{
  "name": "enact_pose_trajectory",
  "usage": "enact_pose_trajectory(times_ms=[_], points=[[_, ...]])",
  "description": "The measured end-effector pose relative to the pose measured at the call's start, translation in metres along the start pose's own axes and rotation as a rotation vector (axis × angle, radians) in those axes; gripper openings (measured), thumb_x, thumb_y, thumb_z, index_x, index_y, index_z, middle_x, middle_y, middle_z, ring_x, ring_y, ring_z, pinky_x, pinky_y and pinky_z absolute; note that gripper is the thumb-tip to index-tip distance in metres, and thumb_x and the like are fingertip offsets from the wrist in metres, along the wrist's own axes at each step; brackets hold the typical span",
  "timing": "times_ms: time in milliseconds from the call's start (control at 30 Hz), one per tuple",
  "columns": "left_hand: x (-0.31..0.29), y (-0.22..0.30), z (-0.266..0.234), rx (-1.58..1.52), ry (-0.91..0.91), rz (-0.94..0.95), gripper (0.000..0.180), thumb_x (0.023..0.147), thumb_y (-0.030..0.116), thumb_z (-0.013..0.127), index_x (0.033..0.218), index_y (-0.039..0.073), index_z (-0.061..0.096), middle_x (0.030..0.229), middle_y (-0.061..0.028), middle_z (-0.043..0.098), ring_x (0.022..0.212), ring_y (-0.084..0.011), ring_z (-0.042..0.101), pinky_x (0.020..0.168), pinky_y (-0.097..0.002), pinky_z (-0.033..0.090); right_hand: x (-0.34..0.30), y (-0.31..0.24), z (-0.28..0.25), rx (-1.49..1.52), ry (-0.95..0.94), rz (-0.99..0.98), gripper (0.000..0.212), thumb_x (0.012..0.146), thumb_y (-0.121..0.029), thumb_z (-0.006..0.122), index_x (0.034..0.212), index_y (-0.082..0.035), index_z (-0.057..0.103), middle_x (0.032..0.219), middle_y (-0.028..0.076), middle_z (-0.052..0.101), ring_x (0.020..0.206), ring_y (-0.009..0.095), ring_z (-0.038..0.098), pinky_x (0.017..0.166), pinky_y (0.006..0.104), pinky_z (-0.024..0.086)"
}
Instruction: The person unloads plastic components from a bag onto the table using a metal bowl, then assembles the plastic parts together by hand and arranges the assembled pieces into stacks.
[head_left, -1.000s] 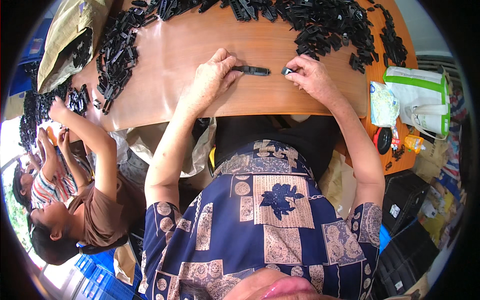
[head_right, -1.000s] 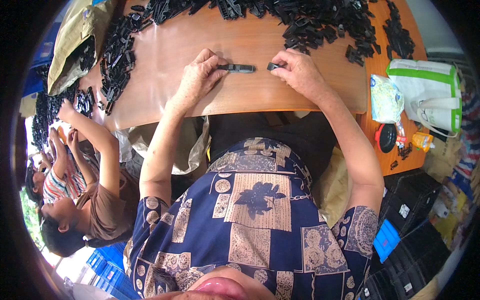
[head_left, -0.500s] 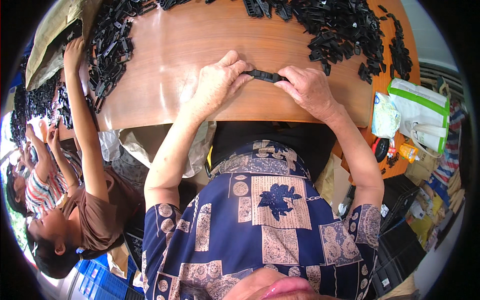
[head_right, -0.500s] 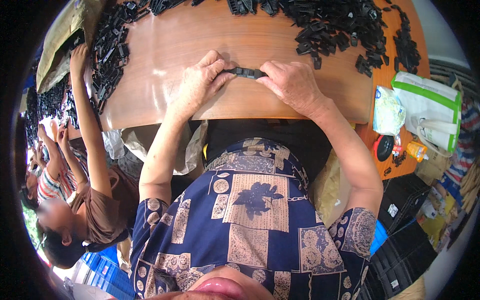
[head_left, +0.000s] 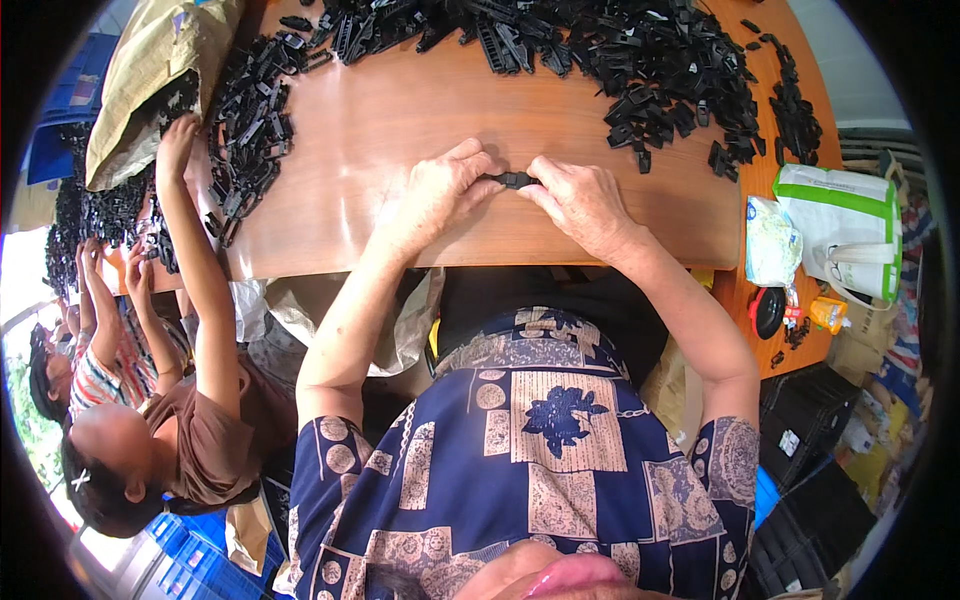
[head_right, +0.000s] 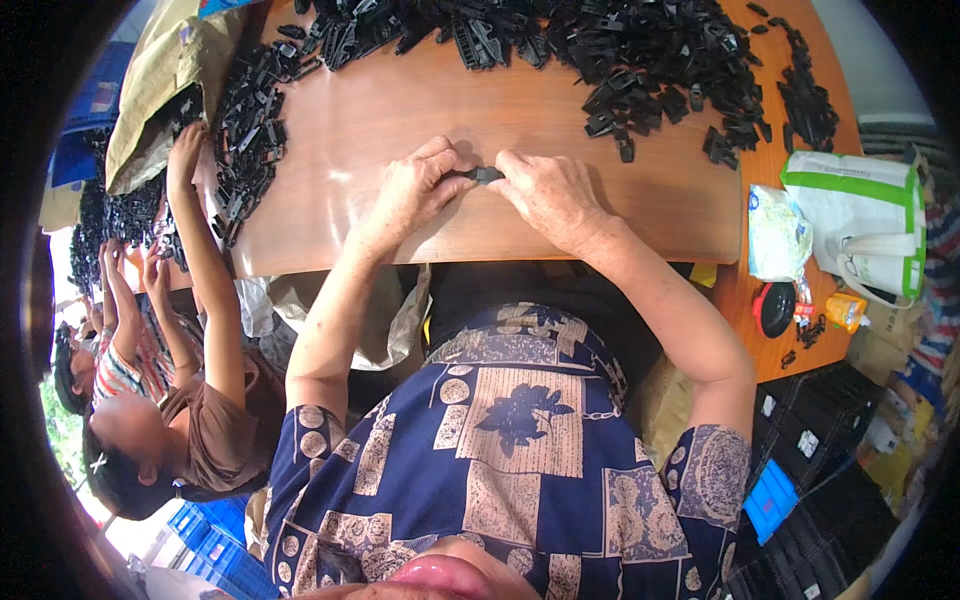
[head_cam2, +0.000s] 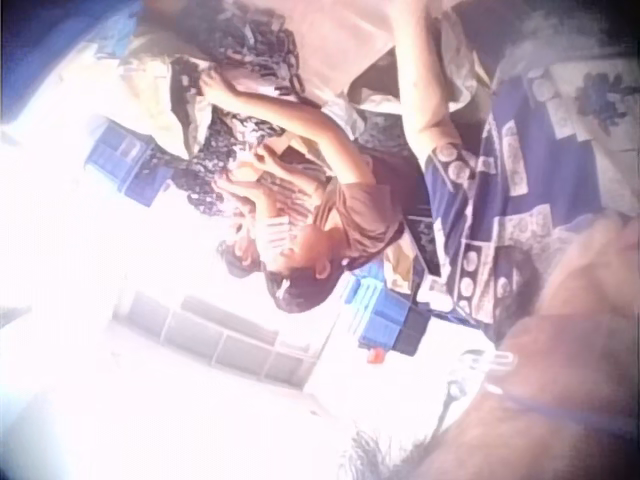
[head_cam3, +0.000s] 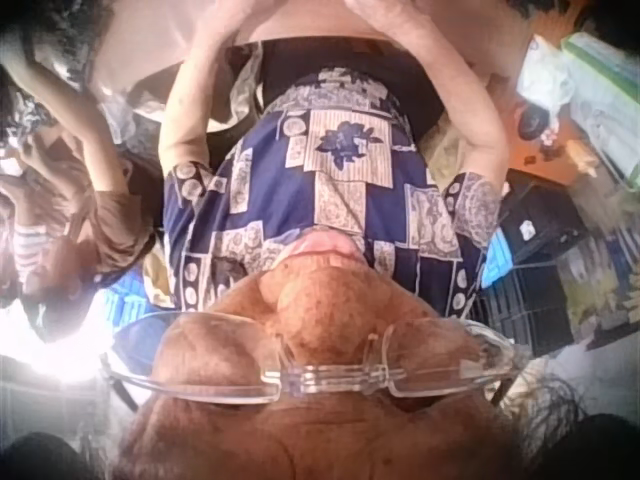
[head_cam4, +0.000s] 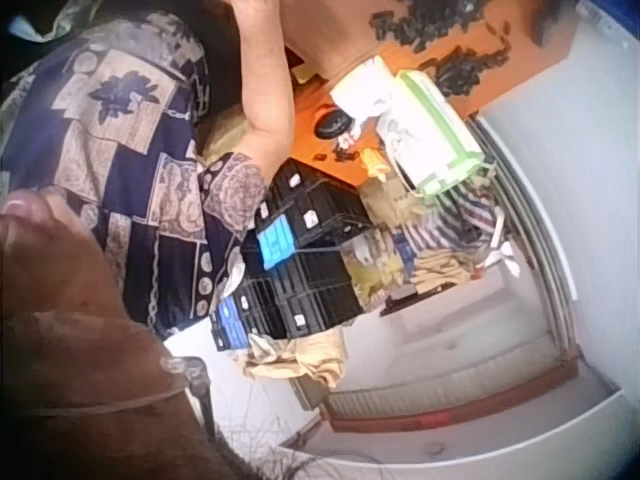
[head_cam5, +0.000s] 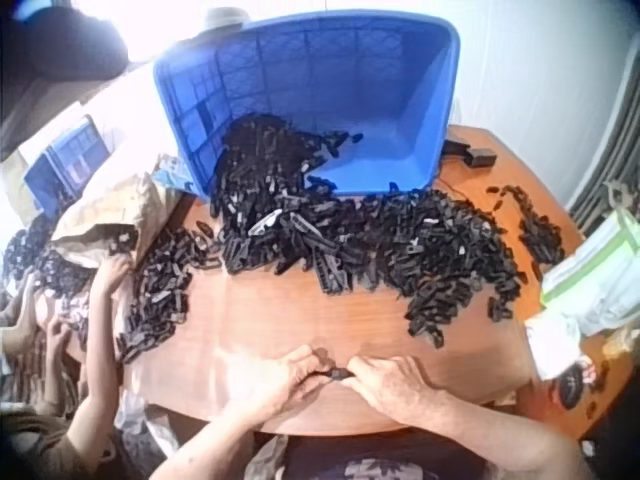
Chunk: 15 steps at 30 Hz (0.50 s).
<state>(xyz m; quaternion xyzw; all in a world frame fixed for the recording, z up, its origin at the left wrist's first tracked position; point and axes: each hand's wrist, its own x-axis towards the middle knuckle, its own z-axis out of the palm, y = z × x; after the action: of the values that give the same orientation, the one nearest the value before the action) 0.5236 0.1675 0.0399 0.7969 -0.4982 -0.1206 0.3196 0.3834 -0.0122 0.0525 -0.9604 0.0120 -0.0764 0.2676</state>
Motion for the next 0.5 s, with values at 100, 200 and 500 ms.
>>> enact_pose_trajectory(times_ms=[100,200,500], points=[[0.017,-0.017,-0.012,-0.173,-0.2,0.11,0.022,0.086,0.017,0.074,0.105,0.007,0.07,0.095,-0.0072,0.066,0.088,-0.0268,0.07,0.075,-0.0385,0.055,-0.005,0.004,-0.006,0.047,-0.111,-0.047,0.019,0.091,-0.02,0.069,0.094,-0.005,0.059,0.082,0.014,0.066,0.074,0.035,0.066,0.062,0.0429,0.05],[0.053,-0.023,-0.018,-0.151,0.047,-0.035,0.032,0.087,0.018,0.075,0.116,0.006,0.066,0.107,-0.0137,0.064,0.091,-0.0254,0.069,0.081,-0.0364,0.056,-0.017,-0.001,-0.01,0.191,0.094,-0.048,0.019,0.091,-0.021,0.07,0.093,-0.004,0.062,0.079,0.013,0.065,0.071,0.033,0.066,0.062,0.0411,0.05],[0.15,-0.012,0.055,0.266,0.628,-0.286,0.056,0.072,0.027,0.081,0.12,0.009,0.058,0.122,-0.0171,0.05,0.115,-0.0368,0.051,0.094,-0.0479,0.048,-0.055,0.026,-0.01,0.154,0.332,0.105,0.013,0.093,-0.019,0.068,0.089,-0.008,0.062,0.08,0.012,0.067,0.074,0.033,0.067,0.061,0.0424,0.052]])
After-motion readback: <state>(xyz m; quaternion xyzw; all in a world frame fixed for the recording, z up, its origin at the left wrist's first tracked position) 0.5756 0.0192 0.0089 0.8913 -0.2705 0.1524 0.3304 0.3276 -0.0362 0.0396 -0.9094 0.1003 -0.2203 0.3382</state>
